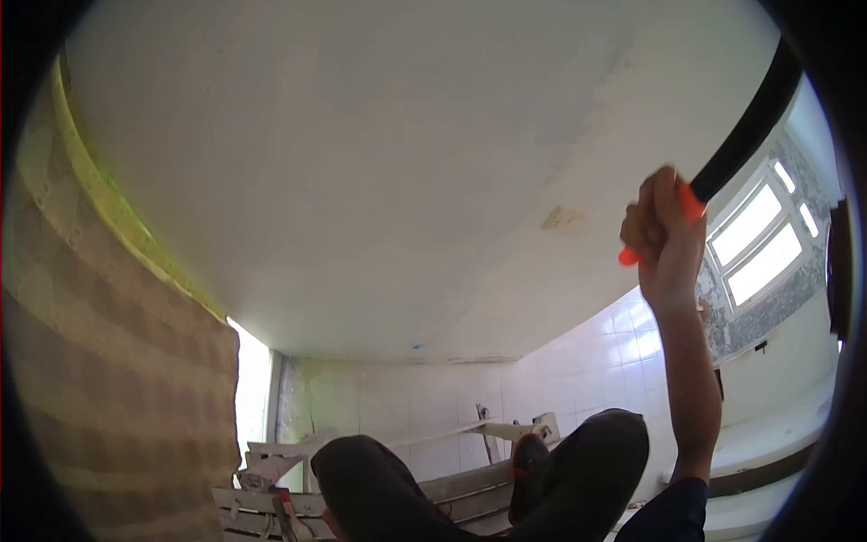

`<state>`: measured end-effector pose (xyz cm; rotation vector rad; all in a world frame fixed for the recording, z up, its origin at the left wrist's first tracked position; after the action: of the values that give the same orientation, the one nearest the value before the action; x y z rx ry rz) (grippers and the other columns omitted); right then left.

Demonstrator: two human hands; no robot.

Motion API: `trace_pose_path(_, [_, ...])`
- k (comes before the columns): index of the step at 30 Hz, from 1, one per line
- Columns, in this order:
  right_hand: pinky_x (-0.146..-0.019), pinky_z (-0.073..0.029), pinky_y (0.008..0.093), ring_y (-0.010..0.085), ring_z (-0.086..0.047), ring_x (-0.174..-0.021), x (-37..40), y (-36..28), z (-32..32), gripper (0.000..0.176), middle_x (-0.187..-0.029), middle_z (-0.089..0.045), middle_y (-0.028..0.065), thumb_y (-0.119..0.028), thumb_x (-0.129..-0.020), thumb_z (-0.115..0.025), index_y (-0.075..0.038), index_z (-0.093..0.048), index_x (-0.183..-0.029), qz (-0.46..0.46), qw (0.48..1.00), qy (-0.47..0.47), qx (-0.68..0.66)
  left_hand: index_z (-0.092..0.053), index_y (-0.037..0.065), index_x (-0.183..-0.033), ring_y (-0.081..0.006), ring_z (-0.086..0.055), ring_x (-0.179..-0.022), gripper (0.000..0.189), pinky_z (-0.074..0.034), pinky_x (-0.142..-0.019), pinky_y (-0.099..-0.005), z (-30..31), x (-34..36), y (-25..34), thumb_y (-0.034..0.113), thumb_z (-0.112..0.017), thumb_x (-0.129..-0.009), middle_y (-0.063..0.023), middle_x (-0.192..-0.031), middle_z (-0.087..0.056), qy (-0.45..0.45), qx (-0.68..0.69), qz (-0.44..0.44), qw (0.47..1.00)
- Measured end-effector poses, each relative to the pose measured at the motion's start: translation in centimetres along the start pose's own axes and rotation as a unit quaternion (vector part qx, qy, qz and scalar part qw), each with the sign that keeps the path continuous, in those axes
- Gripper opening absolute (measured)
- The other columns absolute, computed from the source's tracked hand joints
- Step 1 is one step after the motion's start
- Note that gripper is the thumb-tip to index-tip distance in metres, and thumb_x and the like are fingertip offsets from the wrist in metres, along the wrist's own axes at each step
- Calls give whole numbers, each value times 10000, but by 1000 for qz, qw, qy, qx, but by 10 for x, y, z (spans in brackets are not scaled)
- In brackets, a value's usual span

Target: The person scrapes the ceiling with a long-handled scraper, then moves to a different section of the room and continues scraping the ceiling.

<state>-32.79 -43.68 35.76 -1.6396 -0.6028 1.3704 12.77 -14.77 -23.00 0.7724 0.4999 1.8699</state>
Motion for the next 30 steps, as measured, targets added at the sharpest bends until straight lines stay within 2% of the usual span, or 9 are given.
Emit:
trace_pose_path(4, [-419,-239,246,56,-300,-410,47,27,76,346,-532,-381,-15,-213,-1016,-562,-37,-493,-726,-65,996,47,27,-668,66,-1032,-131,-608,-779,220,-469,-696,-304,28,-108,29,236,-535,-985,-84,-917,-665,162,189,-81,965])
trace_pose_path(6, [-405,-245,247,58,-321,-398,68,43,109,325,-513,-390,-12,-170,-1004,-549,-18,-500,-720,-78,993,80,44,-575,6,-704,-74,-406,-523,410,-310,-485,-265,97,-136,169,270,-496,-1008,-11,-601,-489,205,227,-155,939])
trace_pose_path(7, [-402,-251,243,56,-343,-399,79,49,123,298,-514,-412,-10,-136,-987,-556,-12,-512,-719,-91,990,99,48,-503,26,-604,-68,-372,-495,521,-280,-477,-260,97,-170,176,328,-470,-1027,8,-530,-402,156,417,-126,886])
trace_pose_path(10, [-408,-278,239,56,-376,-420,114,78,164,267,-556,-449,-10,-133,-960,-589,-41,-523,-718,-134,978,124,98,-393,86,-557,-40,-241,-426,664,-140,-429,-259,142,-196,290,538,-307,-1036,36,-486,-316,67,438,-222,869])
trace_pose_path(15, [-459,-341,242,48,-468,-512,174,157,202,209,-551,-513,-24,-91,-911,-640,-24,-606,-716,-195,965,142,108,-592,24,-761,-149,-467,-715,477,-355,-659,-305,169,-154,492,444,-468,-950,-36,-736,-554,-26,254,-469,845])
trace_pose_path(18, [-508,-405,270,69,-523,-571,225,229,208,178,-587,-572,-9,-120,-862,-706,-14,-660,-727,-254,947,131,148,-603,44,-823,-190,-536,-847,148,-407,-840,-353,145,-109,574,170,-626,-895,-46,-796,-598,-123,225,-470,844])
trace_pose_path(22, [-529,-442,302,95,-545,-553,284,291,195,177,-574,-592,7,-169,-803,-774,-18,-698,-752,-309,937,112,121,-601,80,-1076,-155,-546,-900,168,-401,-896,-344,79,-69,664,207,-591,-966,-4,-927,-606,-151,182,-523,819])
trace_pose_path(26, [-543,-442,323,103,-545,-558,305,313,202,247,-583,-595,15,-203,-775,-815,-23,-667,-692,-421,898,31,122,-287,108,-1429,-179,-563,-1072,451,-428,-935,-356,11,-46,745,283,-472,-1057,-64,-1128,-569,-217,381,-450,778])
trace_pose_path(30, [-480,-384,307,94,-493,-517,318,331,207,284,-547,-536,-6,-213,-838,-761,-43,-625,-656,-475,877,0,77,-311,90,-1374,-197,-629,-736,386,-500,-731,-338,-14,-43,776,342,-368,-1087,-91,-971,-563,-300,414,-397,762])
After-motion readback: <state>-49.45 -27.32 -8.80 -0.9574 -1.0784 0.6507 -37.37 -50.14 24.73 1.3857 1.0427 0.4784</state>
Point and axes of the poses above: each hand's wrist, its own x-axis away from the middle knuckle, its own z-axis out of the back of the hand, y = z × x, the point moved 2 cm from there along -x, towards the middle knuckle
